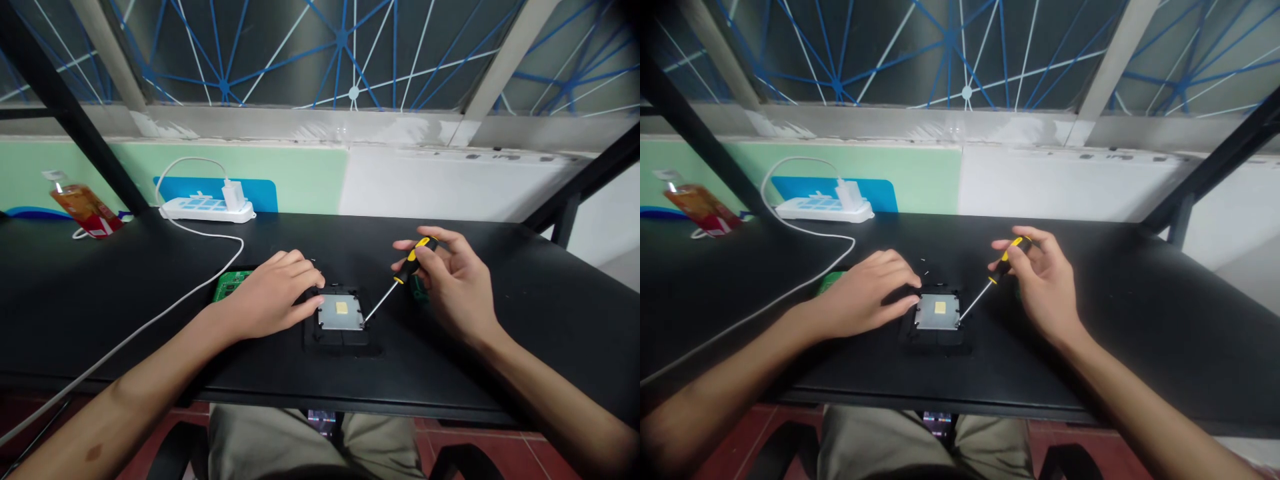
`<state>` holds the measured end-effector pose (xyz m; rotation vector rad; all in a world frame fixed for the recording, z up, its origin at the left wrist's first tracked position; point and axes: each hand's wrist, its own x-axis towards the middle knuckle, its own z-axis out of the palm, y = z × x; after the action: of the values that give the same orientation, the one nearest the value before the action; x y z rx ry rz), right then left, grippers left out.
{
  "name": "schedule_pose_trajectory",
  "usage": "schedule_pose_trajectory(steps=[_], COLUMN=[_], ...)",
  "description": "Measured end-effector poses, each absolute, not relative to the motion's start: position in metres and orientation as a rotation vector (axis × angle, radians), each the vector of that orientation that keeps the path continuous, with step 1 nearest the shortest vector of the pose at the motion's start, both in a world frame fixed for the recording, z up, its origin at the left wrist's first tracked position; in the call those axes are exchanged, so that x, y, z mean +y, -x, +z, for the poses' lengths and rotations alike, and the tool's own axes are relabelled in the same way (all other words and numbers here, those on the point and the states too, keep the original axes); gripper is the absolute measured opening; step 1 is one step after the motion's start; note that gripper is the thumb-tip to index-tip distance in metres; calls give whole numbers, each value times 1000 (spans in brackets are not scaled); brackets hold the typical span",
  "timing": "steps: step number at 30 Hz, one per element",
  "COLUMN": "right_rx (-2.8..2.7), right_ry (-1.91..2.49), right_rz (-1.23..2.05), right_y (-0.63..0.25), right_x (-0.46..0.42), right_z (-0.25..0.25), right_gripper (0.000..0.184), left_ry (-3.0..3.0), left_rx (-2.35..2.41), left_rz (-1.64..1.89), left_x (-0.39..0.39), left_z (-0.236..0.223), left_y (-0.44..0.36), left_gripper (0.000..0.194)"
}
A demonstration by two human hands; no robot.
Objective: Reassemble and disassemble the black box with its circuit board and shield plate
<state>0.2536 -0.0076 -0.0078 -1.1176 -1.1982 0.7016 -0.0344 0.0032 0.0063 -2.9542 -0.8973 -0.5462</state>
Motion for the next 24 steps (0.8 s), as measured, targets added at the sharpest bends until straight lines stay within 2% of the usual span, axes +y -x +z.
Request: schedule_pose_trajectory(steps=[6, 15, 24], right_rx=[-1187, -1183, -1198], right_ry=[1122, 1138, 1140], right_rz=[697, 709, 691], right_y=[-254, -254, -252], right_x=[-6, -9, -9], right_z=[-9, -6, -3], right_gripper=[37, 34, 34], left_ry=[3010, 2966, 2999], left_rx=[-811, -503, -512], left_rz=[-589, -672, -631], left_x=[-2, -17, -17], left_z=[4, -9, -12], left_y=[28, 8, 4], left_gripper=[18, 29, 31])
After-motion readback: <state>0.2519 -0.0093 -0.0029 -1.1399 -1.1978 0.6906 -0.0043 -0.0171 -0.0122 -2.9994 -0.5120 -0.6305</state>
